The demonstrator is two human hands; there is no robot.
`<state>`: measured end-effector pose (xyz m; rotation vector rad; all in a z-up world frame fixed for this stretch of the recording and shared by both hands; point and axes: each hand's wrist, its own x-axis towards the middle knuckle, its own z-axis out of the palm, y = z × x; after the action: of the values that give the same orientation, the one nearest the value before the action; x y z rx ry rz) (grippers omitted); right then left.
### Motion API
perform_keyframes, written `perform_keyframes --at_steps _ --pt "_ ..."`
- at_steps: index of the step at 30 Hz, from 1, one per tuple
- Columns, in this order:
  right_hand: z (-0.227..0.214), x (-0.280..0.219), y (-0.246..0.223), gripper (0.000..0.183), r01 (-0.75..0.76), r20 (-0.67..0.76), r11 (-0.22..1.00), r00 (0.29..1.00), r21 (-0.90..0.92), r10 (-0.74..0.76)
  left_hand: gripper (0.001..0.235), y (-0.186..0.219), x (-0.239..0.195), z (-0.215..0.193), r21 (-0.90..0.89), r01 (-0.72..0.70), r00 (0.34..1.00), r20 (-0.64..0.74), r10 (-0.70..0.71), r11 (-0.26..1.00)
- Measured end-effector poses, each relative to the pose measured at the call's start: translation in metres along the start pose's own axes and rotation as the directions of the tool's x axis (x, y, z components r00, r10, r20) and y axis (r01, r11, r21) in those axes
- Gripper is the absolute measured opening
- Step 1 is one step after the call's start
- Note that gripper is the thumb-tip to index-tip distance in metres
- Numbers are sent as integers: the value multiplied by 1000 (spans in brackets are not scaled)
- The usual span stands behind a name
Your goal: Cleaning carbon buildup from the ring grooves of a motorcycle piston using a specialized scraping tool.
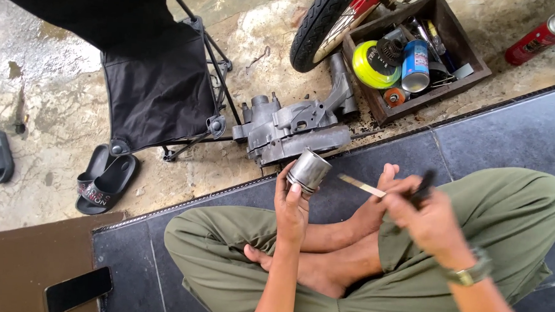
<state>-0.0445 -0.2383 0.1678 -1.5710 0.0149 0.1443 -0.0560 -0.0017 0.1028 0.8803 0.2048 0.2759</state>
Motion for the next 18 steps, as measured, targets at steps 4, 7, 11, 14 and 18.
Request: perform_keyframes --at_steps 4,7,11,14,18 --pt "-30 55 -81 12 -263 -76 896 964 -358 253 63 4 6 10 58 172 984 -46 -170 983" --pt "-54 107 -97 23 -357 -150 751 931 -555 332 61 4 13 23 123 166 986 8 -168 978" --pt "-86 181 -80 32 -519 -286 561 845 -645 452 54 -2 20 37 175 172 983 27 -179 969" --pt "-106 227 -51 28 -578 -345 552 810 -601 473 55 -7 25 44 194 205 976 30 -215 959" --pt "-150 268 25 52 -576 -490 659 802 -484 341 58 -9 28 51 229 261 962 20 -272 938"
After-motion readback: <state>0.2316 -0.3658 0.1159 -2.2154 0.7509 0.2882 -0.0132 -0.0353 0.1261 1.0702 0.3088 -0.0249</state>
